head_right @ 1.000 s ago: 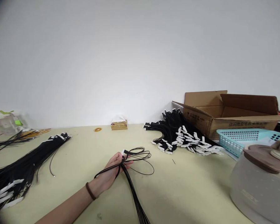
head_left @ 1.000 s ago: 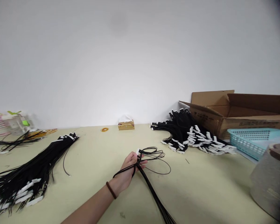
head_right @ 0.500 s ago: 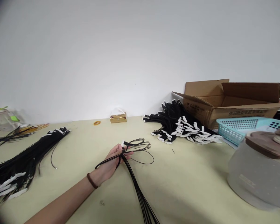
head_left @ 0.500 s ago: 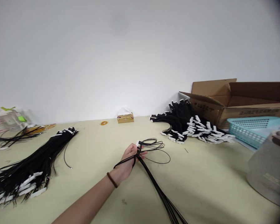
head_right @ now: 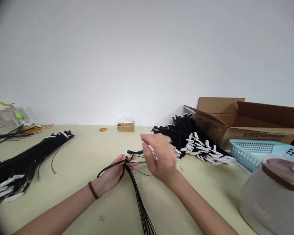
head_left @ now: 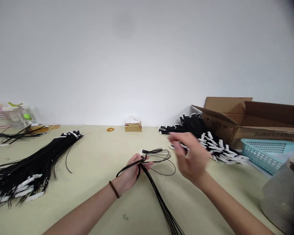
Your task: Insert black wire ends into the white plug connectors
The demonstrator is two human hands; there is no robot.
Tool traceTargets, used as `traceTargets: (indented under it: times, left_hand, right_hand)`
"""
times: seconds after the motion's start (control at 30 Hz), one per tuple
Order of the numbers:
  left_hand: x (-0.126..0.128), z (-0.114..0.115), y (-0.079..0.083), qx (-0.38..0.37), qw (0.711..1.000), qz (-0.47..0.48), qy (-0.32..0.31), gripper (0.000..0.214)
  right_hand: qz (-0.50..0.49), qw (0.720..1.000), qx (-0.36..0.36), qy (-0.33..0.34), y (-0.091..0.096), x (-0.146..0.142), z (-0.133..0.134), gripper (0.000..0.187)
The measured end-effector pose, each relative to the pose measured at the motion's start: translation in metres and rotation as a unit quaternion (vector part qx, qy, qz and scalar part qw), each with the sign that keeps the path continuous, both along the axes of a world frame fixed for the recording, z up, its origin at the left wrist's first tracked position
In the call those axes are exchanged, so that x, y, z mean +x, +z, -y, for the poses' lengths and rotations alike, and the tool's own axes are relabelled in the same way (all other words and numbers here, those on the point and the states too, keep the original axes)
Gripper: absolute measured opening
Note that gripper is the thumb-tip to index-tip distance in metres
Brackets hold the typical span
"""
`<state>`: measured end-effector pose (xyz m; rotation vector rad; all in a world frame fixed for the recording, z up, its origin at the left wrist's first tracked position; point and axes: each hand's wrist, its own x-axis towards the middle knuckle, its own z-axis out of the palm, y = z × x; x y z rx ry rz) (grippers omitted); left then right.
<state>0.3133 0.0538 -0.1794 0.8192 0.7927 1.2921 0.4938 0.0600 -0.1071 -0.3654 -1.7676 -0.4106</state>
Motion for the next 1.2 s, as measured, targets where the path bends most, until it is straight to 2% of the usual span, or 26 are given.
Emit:
traceTargets:
  times: [0.07, 0.17, 0.23, 0.3, 0.37, 0.43, 0.53, 0.63, 0.77, 1.0, 1.2]
  left_hand:
    - [-0.001, 0.0, 0.0, -0.002, 1.0, 0.002, -0.003, 0.022]
    - [-0.002, -0.001, -0.002, -0.015, 1.0, 0.0, -0.017, 0.02]
    - [-0.002, -0.003, -0.004, -0.017, 1.0, 0.006, -0.023, 0.018]
    - [-0.001, -0.006, -0.006, -0.013, 1.0, 0.014, -0.011, 0.015]
    - [-0.001, -0.007, -0.007, -0.016, 1.0, 0.021, 0.009, 0.013]
    - [0.0, -0.007, -0.007, -0.024, 0.999, 0.024, 0.019, 0.011]
    - [0.001, -0.005, -0.003, -0.035, 0.999, 0.027, 0.012, 0.008]
    - [0.001, -0.002, 0.001, -0.048, 0.998, 0.03, 0.01, 0.006]
    - [0.001, -0.003, 0.001, -0.042, 0.998, 0.033, 0.031, 0.005]
    - [0.0, -0.006, 0.003, -0.041, 0.997, 0.041, 0.054, 0.006]
    - [0.0, -0.003, 0.005, -0.055, 0.997, 0.039, 0.04, 0.008]
  right_hand:
    - [0.072, 0.997, 0.014, -0.014, -0.016, -0.009, -0.023, 0.019]
    - [0.167, 0.984, -0.001, -0.055, -0.049, -0.013, -0.047, 0.018]
    - [0.207, 0.977, 0.024, -0.053, -0.066, -0.011, -0.049, 0.018]
    - [0.235, 0.968, 0.08, -0.04, -0.076, -0.01, -0.044, 0.017]
    - [0.258, 0.956, 0.135, -0.046, -0.079, -0.012, -0.037, 0.016]
    - [0.274, 0.946, 0.154, -0.08, -0.078, -0.016, -0.032, 0.017]
    - [0.285, 0.938, 0.122, -0.153, -0.077, -0.021, -0.03, 0.024]
    - [0.282, 0.935, 0.093, -0.193, -0.076, -0.02, -0.027, 0.025]
    - [0.271, 0.947, 0.065, -0.16, -0.078, -0.022, -0.02, 0.021]
    - [0.239, 0.966, -0.058, -0.075, -0.082, -0.027, -0.017, 0.013]
    - [0.237, 0.967, -0.053, -0.08, -0.088, -0.021, -0.023, 0.019]
